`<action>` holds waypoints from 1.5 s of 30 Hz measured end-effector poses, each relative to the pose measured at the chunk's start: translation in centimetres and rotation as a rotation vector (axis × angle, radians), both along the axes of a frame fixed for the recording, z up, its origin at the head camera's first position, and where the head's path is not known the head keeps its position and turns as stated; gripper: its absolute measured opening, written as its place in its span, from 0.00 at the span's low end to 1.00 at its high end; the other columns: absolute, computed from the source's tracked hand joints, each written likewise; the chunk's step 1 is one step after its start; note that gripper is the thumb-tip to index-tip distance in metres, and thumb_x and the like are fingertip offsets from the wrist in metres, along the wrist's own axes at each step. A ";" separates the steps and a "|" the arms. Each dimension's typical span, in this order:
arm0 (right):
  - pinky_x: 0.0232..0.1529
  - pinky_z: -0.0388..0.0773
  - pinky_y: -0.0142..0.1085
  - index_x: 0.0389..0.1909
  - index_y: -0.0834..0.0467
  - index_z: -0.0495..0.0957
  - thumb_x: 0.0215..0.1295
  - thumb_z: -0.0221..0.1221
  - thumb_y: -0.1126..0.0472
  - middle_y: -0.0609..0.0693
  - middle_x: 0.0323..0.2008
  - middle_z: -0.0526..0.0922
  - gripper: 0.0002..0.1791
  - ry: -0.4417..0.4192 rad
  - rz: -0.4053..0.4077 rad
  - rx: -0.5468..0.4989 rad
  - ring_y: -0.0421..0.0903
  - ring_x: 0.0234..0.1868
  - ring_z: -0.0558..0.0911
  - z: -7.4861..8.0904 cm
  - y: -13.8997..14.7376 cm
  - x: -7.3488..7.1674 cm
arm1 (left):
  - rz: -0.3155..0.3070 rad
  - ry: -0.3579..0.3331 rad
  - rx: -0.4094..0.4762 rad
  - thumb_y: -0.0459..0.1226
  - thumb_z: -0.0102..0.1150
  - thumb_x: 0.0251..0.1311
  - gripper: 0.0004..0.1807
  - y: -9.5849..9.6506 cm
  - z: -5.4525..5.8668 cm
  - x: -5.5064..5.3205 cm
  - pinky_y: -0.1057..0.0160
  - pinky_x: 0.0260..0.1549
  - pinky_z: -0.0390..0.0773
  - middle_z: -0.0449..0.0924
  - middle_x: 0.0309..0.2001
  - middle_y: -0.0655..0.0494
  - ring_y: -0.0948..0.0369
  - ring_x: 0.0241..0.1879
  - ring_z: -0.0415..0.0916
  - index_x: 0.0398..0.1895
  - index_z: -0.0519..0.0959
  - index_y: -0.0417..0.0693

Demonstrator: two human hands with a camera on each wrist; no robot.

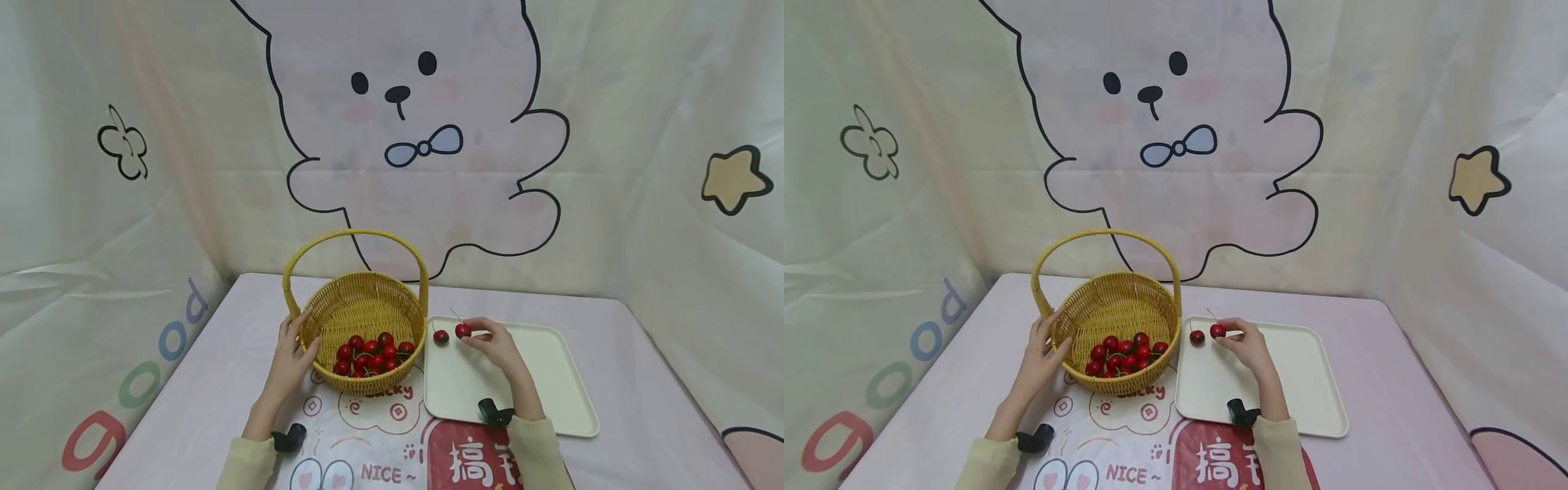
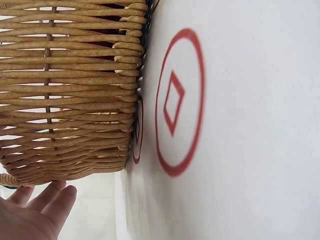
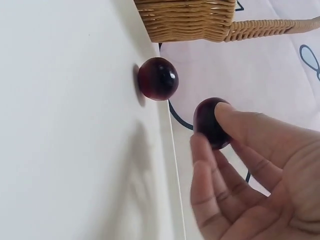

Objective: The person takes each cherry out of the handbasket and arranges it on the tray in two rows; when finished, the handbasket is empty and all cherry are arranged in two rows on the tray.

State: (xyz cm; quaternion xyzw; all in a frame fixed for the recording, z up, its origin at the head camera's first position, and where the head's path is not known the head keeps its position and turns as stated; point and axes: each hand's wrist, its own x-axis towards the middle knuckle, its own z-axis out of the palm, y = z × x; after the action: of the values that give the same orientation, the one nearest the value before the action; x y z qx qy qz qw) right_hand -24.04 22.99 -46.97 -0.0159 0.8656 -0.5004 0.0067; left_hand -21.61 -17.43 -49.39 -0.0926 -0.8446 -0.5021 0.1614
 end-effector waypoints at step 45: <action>0.37 0.77 0.40 0.49 0.64 0.76 0.53 0.65 0.64 0.63 0.43 0.80 0.21 -0.020 -0.028 0.117 0.55 0.38 0.80 -1.9 -1.2 -0.9 | -0.001 0.004 -0.001 0.37 0.56 0.61 0.32 0.0 0.0 -0.1 0.34 0.54 0.64 0.49 0.68 0.45 0.40 0.64 0.57 0.68 0.60 0.56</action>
State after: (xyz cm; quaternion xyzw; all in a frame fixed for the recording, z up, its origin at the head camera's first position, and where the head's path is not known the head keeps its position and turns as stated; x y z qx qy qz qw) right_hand -24.98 21.83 -48.88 0.0016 0.8934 -0.4492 0.0094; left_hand -21.67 -17.41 -49.36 -0.0944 -0.8444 -0.5015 0.1628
